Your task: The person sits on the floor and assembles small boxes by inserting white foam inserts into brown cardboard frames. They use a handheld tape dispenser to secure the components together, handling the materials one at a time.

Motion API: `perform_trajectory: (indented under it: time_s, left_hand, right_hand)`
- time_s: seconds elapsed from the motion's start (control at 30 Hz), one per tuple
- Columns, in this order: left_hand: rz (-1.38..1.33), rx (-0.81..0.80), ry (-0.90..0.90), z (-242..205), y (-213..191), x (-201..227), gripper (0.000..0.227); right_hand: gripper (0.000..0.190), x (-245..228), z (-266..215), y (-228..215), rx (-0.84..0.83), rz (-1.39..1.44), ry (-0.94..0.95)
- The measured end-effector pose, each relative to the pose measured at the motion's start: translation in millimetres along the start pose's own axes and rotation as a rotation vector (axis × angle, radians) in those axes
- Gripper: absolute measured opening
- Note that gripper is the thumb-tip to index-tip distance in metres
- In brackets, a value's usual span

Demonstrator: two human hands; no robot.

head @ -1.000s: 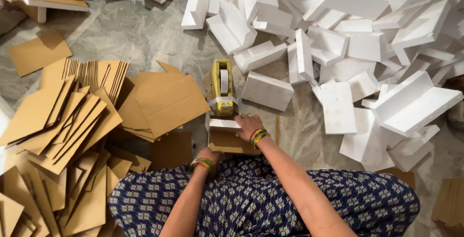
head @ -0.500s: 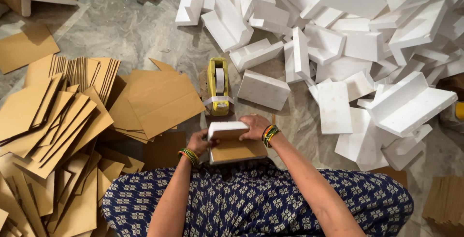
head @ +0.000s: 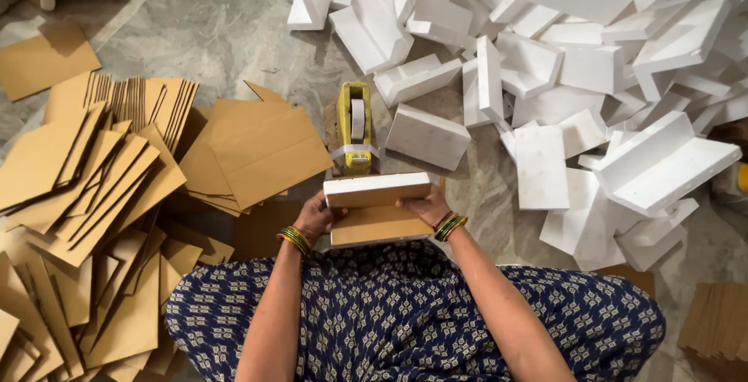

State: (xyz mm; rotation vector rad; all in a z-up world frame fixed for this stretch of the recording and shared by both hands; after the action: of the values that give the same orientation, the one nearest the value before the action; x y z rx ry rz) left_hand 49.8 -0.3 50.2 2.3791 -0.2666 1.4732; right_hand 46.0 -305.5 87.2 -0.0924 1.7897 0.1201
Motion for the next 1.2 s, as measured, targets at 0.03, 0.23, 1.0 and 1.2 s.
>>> perform_trajectory:
  time_s: [0.03, 0.23, 1.0, 1.2]
  left_hand:
    - [0.062, 0.029, 0.006, 8, -4, -3, 0.046]
    - [0.478, 0.278, 0.035, 44, -32, -36, 0.031]
    - [0.205, 0.803, -0.014, 3, -3, 19, 0.056]
    - [0.205, 0.773, -0.060, 7, -10, 21, 0.053]
  right_hand:
    - [0.056, -1, 2, 2, 0.041, -0.053, -0.003]
    - [0.048, -9, 22, 40, -0.104, -0.023, -0.223]
    - [0.077, 74, 49, 39, 0.281, -0.639, -0.329]
    - [0.095, 59, 25, 40, 0.232, -0.142, -0.260]
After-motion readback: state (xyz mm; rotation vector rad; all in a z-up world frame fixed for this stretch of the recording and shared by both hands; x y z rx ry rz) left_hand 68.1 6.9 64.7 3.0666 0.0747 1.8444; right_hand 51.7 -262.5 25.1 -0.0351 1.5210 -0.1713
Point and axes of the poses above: each hand's wrist, its own z-axis towards the middle knuckle, its own y-axis out of the palm, x = y × z, the point moved 5 cm from there along z, towards the middle knuckle, and after that the axes turned 12 degrees about z, right-handed, at the moved point
